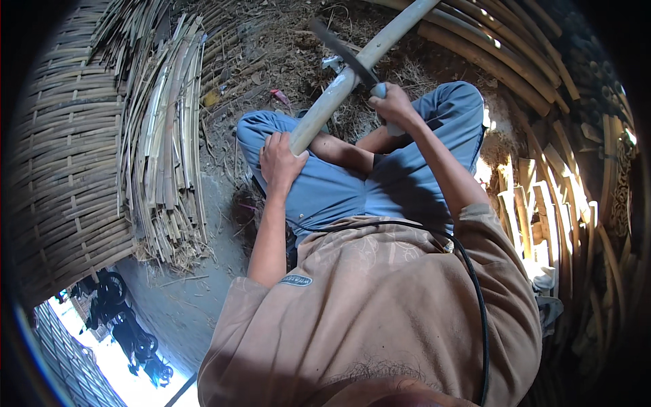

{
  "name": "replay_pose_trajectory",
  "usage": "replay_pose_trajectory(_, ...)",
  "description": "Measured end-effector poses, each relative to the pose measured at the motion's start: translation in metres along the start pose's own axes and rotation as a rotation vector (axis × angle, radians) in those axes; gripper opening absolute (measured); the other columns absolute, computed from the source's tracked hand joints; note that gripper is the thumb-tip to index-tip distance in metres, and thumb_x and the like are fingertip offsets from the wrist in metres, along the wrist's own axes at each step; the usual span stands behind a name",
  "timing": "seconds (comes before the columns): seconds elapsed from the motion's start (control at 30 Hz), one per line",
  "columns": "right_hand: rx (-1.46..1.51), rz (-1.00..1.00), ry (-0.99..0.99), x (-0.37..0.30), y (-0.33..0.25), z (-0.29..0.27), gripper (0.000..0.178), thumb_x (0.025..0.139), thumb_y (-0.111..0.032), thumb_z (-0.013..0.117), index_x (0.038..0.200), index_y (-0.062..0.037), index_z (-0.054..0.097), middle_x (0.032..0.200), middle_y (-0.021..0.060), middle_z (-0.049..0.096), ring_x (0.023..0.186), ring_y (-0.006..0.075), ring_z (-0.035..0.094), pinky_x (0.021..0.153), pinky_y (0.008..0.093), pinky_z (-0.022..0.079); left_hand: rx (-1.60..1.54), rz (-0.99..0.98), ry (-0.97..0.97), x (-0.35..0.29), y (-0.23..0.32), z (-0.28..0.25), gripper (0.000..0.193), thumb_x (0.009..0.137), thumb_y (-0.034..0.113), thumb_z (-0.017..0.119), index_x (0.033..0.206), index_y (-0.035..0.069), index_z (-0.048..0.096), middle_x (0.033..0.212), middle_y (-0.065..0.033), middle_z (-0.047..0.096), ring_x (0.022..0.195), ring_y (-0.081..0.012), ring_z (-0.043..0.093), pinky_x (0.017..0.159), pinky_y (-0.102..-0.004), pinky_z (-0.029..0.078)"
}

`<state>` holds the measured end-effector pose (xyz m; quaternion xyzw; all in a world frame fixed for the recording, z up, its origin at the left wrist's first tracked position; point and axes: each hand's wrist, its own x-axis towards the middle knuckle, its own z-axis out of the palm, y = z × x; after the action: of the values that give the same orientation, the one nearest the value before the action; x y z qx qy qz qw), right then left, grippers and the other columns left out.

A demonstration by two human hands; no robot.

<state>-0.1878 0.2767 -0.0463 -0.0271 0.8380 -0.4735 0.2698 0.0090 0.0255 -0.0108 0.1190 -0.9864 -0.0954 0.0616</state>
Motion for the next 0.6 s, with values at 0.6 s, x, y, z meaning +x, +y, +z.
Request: replay_pose_trajectory(0.6,-0.319,-0.135,-0.203,-0.006,0.002,-0.045,0.030,0.084,-0.023,0.075,0.103,-0.0011,0.068,0.082,0.0147,0.072,0.074,0.0250,0.073,0.064,0.0396,0.056,0.026,-0.040,-0.011,-0.003,-0.002,-0.001,0.038,0.069,0.028,0.080,0.099,0.008,0.068,0.099,-0.0101,0.064,0.102,-0.0319,0.062,0.089,-0.0469,0.051)
